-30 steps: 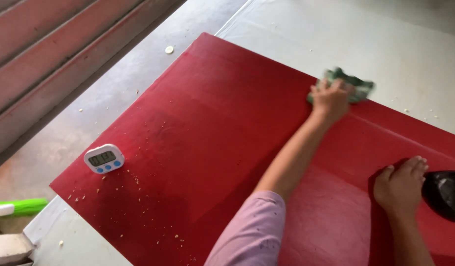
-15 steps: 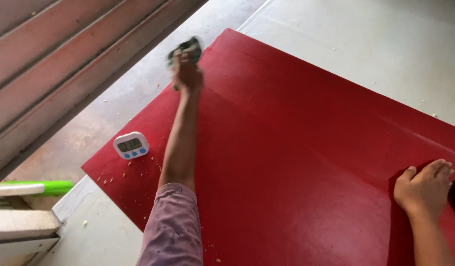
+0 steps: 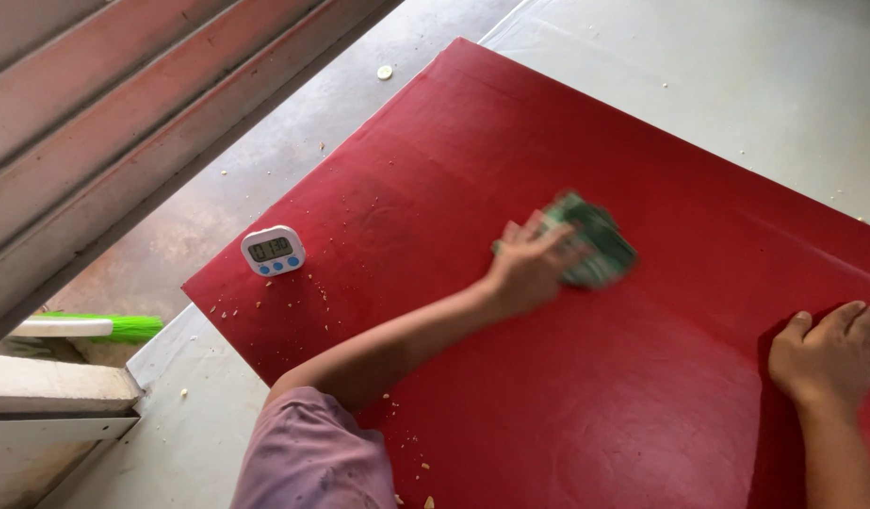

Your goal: The recorder uses a green cloth to wipe down a red table surface, moving water pitchers, an ashtray, and a timer to clean the entire area.

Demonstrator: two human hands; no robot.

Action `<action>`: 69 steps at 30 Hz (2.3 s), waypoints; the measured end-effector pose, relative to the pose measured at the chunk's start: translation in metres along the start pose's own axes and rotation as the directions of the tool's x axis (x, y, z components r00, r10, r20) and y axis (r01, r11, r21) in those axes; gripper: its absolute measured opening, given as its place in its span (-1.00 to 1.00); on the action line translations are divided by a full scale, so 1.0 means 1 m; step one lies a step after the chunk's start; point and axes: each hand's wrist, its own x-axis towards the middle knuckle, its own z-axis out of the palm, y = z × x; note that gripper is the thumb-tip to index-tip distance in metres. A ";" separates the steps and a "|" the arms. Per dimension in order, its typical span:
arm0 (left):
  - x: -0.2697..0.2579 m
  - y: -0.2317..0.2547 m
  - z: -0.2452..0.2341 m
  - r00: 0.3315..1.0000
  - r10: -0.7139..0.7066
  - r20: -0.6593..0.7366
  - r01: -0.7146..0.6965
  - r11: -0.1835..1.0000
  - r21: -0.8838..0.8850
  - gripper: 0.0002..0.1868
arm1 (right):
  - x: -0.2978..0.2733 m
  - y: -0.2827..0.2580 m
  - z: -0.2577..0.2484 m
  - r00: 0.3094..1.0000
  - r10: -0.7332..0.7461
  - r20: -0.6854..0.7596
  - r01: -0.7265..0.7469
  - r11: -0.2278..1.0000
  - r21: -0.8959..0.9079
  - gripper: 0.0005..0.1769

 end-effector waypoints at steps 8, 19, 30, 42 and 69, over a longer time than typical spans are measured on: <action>-0.028 -0.332 -0.084 0.475 -0.868 -0.144 0.872 0.443 0.210 -0.42 | 0.008 0.002 0.006 0.999 -0.049 -0.020 0.048 0.998 -0.041 -0.13; 0.012 0.012 -0.085 0.987 -0.131 -0.090 0.134 0.990 0.031 -0.32 | -0.064 -0.069 -0.022 0.962 -0.237 0.137 0.228 0.970 0.079 -0.10; 0.123 0.164 -0.019 0.971 0.176 0.164 -0.134 0.962 -0.237 -0.32 | -0.080 -0.009 -0.028 0.984 -0.136 0.115 0.130 0.990 0.055 -0.12; 0.105 -0.257 -0.030 0.444 -0.895 -0.045 0.894 0.439 0.084 -0.50 | -0.082 -0.010 -0.023 0.976 -0.130 0.176 0.148 0.984 -0.096 -0.11; 0.266 -0.006 0.062 0.884 -0.442 0.153 0.461 0.879 -0.123 -0.47 | -0.088 -0.015 -0.033 0.981 -0.153 0.119 0.154 0.988 0.001 -0.12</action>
